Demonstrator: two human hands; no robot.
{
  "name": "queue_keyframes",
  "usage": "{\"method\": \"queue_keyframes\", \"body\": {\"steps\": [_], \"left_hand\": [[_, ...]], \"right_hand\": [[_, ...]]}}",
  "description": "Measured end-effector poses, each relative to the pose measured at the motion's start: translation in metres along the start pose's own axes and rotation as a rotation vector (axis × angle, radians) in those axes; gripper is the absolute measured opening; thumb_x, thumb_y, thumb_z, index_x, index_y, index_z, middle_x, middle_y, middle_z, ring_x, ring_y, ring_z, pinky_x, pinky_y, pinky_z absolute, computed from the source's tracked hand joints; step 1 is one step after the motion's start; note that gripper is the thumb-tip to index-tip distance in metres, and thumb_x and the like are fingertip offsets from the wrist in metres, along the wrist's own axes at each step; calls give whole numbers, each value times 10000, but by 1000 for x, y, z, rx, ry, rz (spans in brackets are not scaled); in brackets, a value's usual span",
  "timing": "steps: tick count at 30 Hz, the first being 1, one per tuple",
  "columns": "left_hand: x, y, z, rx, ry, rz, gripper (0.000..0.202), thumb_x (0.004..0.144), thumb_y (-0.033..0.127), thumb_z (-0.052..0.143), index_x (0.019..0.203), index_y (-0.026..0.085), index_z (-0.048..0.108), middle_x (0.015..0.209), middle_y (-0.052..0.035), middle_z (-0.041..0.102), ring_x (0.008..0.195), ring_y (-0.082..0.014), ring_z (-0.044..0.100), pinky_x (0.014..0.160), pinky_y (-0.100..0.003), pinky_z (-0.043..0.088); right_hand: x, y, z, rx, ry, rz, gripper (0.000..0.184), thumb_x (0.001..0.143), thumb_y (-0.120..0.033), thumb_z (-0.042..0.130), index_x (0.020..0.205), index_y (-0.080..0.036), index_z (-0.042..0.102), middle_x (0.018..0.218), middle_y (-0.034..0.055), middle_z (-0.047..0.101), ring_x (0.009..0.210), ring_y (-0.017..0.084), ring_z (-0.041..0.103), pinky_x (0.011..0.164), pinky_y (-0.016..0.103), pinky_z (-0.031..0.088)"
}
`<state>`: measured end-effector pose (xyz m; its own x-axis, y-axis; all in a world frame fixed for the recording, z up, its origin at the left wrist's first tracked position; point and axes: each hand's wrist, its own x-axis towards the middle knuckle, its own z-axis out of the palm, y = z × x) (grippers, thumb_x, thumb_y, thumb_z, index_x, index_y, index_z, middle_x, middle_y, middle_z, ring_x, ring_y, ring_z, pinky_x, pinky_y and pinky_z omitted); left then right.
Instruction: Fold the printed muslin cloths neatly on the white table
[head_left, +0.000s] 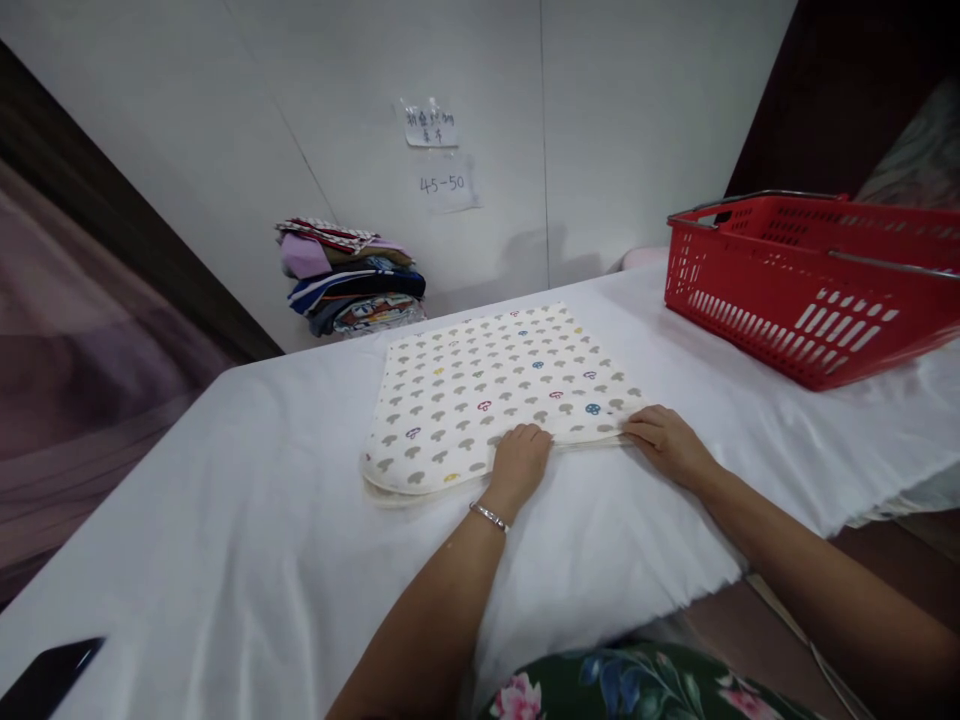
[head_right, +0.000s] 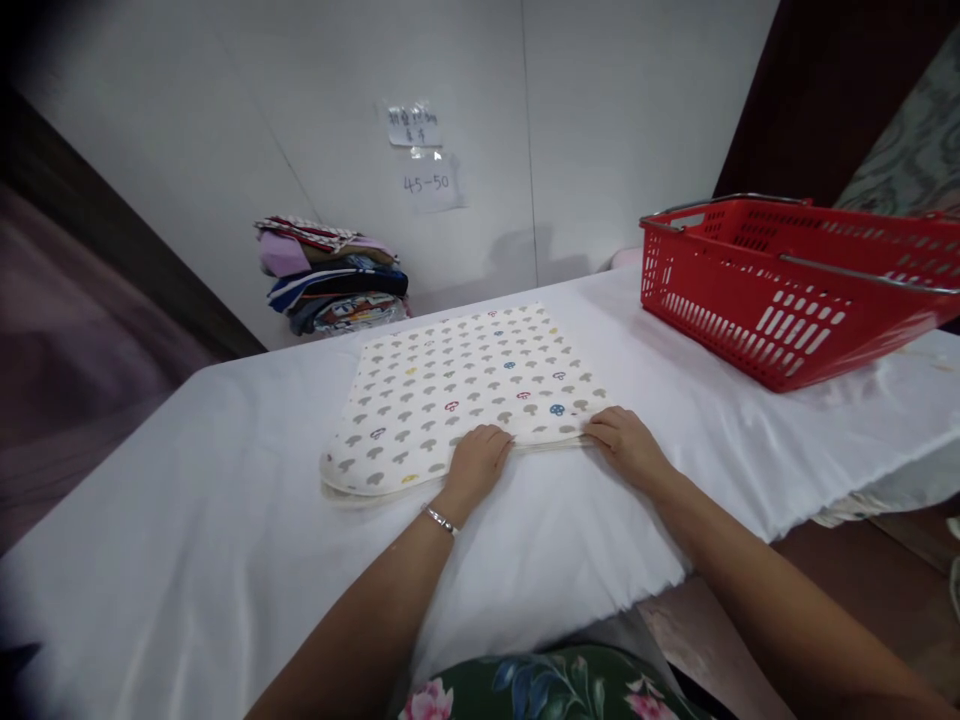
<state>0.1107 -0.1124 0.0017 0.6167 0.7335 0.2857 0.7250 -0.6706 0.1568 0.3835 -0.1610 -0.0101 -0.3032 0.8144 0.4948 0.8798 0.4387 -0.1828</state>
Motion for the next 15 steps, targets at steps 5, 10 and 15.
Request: {"method": "queue_keyframes", "body": {"steps": [5,10,15], "left_hand": [[0,1,-1,-6,2,-8,198,924,216,384,922,190,581,929,-58,581,875,-189,508,752,-334,407],[-2,2,0,-16,57,41,206,869,86,421,923,206,579,1017,-44,566,938,-182,477,771,-320,407],[-2,2,2,-47,29,48,241,848,57,420,906,211,596,996,-36,570,939,-177,478,781,-320,406]], "right_hand": [[-1,1,0,37,-21,-22,239,881,-299,462,933,-235,686,951,91,653,890,227,565,748,382,437],[-1,0,-2,49,-35,-59,205,857,-258,488,925,-230,679,961,85,643,896,222,558,760,374,430],[-1,-1,-4,53,-45,-50,218,861,-264,481,939,-224,680,962,89,642,897,224,562,768,380,428]]}}
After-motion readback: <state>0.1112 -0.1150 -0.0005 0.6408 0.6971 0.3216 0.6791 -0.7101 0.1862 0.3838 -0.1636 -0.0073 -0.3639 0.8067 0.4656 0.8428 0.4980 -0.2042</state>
